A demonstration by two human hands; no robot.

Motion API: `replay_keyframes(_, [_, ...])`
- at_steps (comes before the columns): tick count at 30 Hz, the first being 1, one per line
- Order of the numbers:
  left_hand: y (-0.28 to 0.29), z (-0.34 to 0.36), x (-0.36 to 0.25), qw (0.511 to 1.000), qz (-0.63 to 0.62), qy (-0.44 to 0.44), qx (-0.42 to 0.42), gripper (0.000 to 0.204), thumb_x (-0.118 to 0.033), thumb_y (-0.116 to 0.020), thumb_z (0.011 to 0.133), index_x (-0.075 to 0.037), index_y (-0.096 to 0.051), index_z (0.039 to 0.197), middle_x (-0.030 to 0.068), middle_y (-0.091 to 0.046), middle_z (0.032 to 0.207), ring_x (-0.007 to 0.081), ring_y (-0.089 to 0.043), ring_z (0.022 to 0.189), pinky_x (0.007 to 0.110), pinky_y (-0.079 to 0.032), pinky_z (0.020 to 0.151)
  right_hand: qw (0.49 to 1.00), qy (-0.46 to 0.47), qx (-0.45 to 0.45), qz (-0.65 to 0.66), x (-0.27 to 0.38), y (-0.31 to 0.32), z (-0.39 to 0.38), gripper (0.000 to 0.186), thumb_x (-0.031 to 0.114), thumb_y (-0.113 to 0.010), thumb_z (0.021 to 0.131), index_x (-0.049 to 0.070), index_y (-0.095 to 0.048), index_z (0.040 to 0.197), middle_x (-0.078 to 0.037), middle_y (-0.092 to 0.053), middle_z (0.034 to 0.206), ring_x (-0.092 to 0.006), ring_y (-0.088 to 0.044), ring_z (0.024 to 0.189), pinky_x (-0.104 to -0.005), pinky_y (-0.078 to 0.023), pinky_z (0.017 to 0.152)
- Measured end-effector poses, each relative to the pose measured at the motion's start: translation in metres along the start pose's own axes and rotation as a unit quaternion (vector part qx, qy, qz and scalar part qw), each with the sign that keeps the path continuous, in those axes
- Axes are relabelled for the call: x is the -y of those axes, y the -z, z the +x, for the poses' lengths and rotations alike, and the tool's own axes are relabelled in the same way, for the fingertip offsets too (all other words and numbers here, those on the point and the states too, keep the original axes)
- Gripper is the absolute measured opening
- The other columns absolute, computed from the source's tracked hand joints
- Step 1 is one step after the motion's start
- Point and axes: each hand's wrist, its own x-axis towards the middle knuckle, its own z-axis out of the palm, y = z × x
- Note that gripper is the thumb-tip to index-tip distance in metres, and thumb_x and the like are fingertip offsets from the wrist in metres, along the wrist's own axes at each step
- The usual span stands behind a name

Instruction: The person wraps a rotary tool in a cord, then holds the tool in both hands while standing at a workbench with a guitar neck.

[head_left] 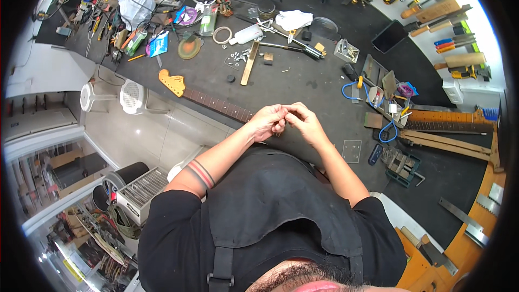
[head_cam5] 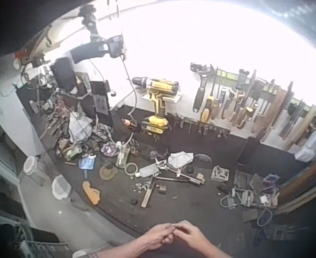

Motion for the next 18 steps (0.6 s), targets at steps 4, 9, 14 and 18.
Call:
replay_keyframes(4, [0.022,-0.009,0.001,0.987,-0.083,0.021,0.139,0.037,-0.04,-0.07,0.105,-0.005,-0.067,0.116,-0.0054,-0.059,0.073,0.0014,-0.047,0.055,0.02,-0.036,0.051,0.993,-0.082,0.089,-0.002,0.019,-0.011,0.011,0.031,0.019,-0.075,0.103,-0.001,-0.073,0.126,-0.002,-0.06,0.112,-0.0128,-0.063,0.106,-0.0309,-0.053,0.093])
replay_keyframes(9, [0.039,-0.027,0.002,0.999,-0.033,0.032,0.029,0.043,-0.048,-0.062,0.109,-0.006,-0.067,0.117,-0.0007,-0.066,0.081,0.0051,-0.054,0.059,0.02,-0.041,0.054,0.947,0.014,0.117,-0.298,-0.001,-0.017,0.046,0.018,0.017,-0.075,0.1,0.001,-0.069,0.102,-0.007,-0.061,0.099,-0.0194,-0.062,0.089,-0.0345,-0.052,0.083])
replay_keyframes(14, [0.056,-0.043,-0.049,0.955,0.284,-0.05,-0.066,0.048,-0.04,-0.064,0.11,0.0,-0.061,0.137,0.0076,-0.074,0.091,0.0084,-0.062,0.066,0.023,-0.05,0.06,0.954,0.009,0.032,-0.298,-0.026,-0.043,0.076,0.014,0.012,-0.071,0.101,0.0,-0.065,0.107,-0.013,-0.067,0.1,-0.0235,-0.068,0.098,-0.0382,-0.053,0.085])
replay_keyframes(18, [0.122,-0.025,-0.093,0.711,0.63,-0.17,-0.264,0.049,-0.025,-0.079,0.094,-0.005,-0.058,0.133,0.0143,-0.075,0.102,0.0334,-0.074,0.089,0.045,-0.059,0.081,0.98,-0.191,-0.059,-0.016,-0.052,-0.062,0.117,0.017,0.009,-0.057,0.108,-0.003,-0.054,0.119,-0.019,-0.071,0.101,-0.0349,-0.075,0.103,-0.0445,-0.057,0.09])
